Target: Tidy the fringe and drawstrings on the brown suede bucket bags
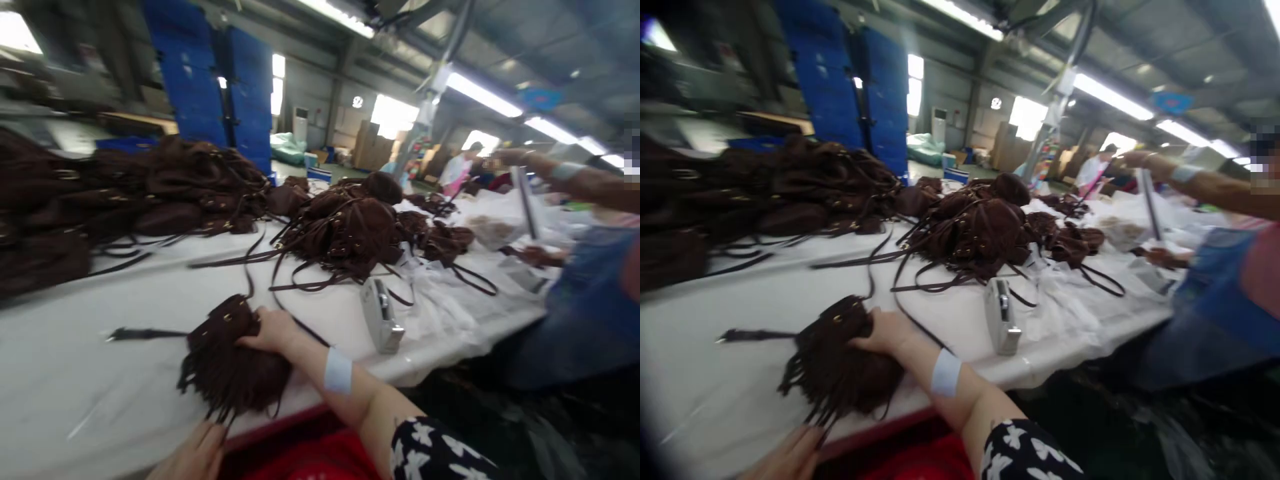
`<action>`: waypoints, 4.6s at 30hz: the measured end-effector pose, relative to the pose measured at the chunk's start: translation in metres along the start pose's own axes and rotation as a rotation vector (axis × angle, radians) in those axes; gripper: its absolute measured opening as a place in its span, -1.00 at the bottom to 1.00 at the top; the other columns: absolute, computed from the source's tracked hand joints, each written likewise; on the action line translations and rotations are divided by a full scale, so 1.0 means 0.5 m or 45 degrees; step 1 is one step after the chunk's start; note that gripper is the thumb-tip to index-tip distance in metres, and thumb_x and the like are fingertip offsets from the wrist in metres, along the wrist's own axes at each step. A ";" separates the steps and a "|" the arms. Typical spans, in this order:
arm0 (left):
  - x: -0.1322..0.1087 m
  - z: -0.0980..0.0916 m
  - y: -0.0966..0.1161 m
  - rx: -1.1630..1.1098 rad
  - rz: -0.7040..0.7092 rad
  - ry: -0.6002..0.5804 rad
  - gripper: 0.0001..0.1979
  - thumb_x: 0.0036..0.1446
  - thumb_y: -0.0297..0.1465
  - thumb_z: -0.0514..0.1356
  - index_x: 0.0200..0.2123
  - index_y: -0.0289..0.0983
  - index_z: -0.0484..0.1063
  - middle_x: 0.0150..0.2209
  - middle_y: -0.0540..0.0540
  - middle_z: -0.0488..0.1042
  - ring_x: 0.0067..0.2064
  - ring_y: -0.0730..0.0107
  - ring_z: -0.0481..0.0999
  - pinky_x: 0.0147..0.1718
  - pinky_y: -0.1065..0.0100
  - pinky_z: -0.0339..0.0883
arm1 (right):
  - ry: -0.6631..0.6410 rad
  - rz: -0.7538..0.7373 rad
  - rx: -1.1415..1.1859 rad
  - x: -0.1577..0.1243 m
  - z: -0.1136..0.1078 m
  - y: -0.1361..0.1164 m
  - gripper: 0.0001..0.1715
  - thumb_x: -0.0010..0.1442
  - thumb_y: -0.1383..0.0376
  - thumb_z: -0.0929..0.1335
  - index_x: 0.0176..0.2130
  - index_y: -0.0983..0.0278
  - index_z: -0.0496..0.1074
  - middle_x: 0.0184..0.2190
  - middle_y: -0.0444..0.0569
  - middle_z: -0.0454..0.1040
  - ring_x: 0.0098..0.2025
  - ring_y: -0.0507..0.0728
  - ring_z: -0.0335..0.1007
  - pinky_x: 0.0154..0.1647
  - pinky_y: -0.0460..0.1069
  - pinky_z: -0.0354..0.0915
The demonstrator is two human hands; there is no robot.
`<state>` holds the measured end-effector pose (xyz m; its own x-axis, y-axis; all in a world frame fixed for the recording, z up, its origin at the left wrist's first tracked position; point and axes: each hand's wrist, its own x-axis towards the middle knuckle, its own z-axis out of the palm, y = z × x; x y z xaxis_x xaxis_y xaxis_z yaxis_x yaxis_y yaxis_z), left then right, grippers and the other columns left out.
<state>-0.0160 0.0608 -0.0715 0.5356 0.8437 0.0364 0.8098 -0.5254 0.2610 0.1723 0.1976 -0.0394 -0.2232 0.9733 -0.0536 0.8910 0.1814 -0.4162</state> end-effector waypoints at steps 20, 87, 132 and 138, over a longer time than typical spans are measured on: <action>0.121 -0.114 0.016 0.206 -0.184 0.201 -0.68 0.14 -0.52 0.07 -0.04 -0.31 0.43 0.10 -0.31 0.32 0.19 0.01 0.21 0.14 0.04 0.20 | -0.026 -0.199 -0.216 -0.015 -0.056 -0.008 -0.58 0.34 0.05 0.18 -0.10 0.24 0.44 -0.15 0.04 0.55 -0.10 0.16 0.46 -0.14 -0.04 0.22; -0.114 -0.143 0.079 -0.259 -0.663 0.186 -0.78 0.18 -0.53 -0.05 -0.47 -0.22 0.28 -0.41 -0.03 0.41 -0.35 0.36 0.41 -0.35 0.35 0.17 | -0.007 -1.170 -0.366 0.044 0.120 -0.201 -0.71 0.31 0.16 0.27 -0.23 0.24 0.53 -0.13 -0.02 0.48 0.11 0.17 0.18 0.30 0.14 -0.16; 0.039 -0.051 0.070 -0.148 -0.429 -0.070 -0.74 0.23 -0.49 -0.05 -0.36 -0.21 0.41 -0.32 -0.07 0.50 -0.29 0.32 0.51 -0.35 0.34 0.27 | 0.207 -0.873 -0.181 0.026 0.074 -0.039 -0.68 0.15 0.19 0.40 -0.08 0.20 0.47 0.25 0.15 0.16 0.31 0.31 -0.04 0.29 0.28 -0.06; 0.009 -0.079 0.066 -0.201 -0.500 -0.065 -0.72 0.22 -0.51 -0.07 -0.40 -0.22 0.40 -0.35 -0.10 0.50 -0.29 0.27 0.49 -0.33 0.31 0.24 | 0.299 -0.846 -0.220 0.034 0.088 -0.037 -0.79 0.26 0.32 0.28 -0.13 0.26 0.46 0.20 0.15 0.24 0.25 0.26 0.07 0.27 0.24 0.04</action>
<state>0.0037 0.0519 -0.0244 0.2082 0.9678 -0.1418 0.9103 -0.1387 0.3901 0.1346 0.2045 -0.0725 -0.6659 0.6506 0.3652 0.6506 0.7459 -0.1424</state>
